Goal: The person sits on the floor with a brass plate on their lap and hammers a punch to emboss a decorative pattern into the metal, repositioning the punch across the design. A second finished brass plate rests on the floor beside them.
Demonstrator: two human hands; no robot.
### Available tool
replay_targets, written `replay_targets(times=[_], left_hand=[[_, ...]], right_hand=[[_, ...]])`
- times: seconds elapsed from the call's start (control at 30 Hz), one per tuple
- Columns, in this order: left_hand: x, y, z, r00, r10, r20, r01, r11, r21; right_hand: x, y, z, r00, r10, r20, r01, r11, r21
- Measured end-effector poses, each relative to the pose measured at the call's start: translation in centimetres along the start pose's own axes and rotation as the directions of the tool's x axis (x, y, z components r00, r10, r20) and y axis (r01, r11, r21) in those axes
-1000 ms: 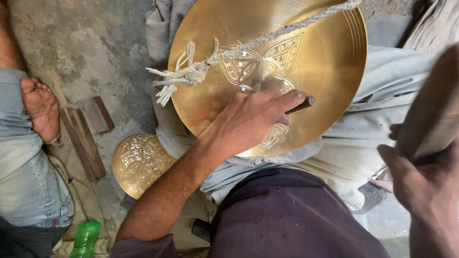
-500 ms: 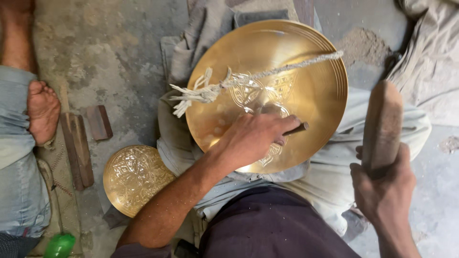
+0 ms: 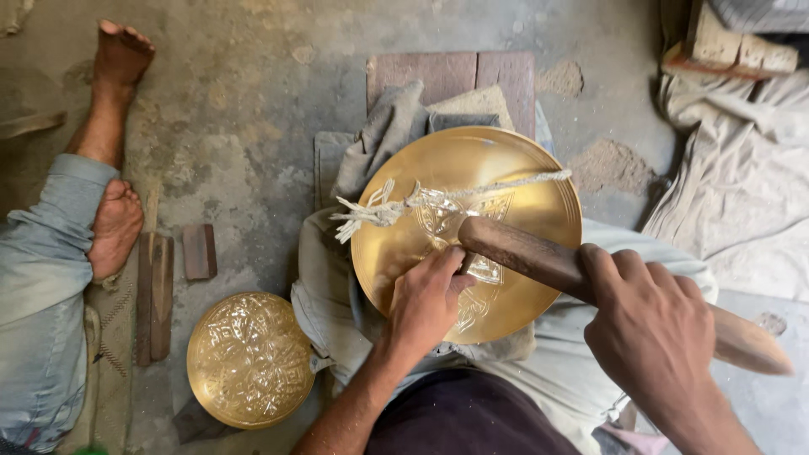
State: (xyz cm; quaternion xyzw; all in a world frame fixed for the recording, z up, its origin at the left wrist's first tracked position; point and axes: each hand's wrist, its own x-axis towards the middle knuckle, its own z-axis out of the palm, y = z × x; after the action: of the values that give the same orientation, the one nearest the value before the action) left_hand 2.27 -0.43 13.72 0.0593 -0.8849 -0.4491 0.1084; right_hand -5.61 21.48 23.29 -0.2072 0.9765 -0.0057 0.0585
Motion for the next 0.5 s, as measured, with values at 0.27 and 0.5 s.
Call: replay_targets(times=[0.27,0.5], left_hand=[[-4.1,1.0,1.0,0.912,-0.36,-0.196,0.309,0.918,-0.247],[-5.0,-0.6,1.3,0.943,-0.152,-0.295,0.152,0.988,-0.025]], right_hand=[[0.0,-1.4,-3.5,0.989,-0.077,-0.128,0.097,0.983,0.155],[0.5,-3.0,-3.1,0.955,-0.187,-0.23,0.189,0.982,-0.011]])
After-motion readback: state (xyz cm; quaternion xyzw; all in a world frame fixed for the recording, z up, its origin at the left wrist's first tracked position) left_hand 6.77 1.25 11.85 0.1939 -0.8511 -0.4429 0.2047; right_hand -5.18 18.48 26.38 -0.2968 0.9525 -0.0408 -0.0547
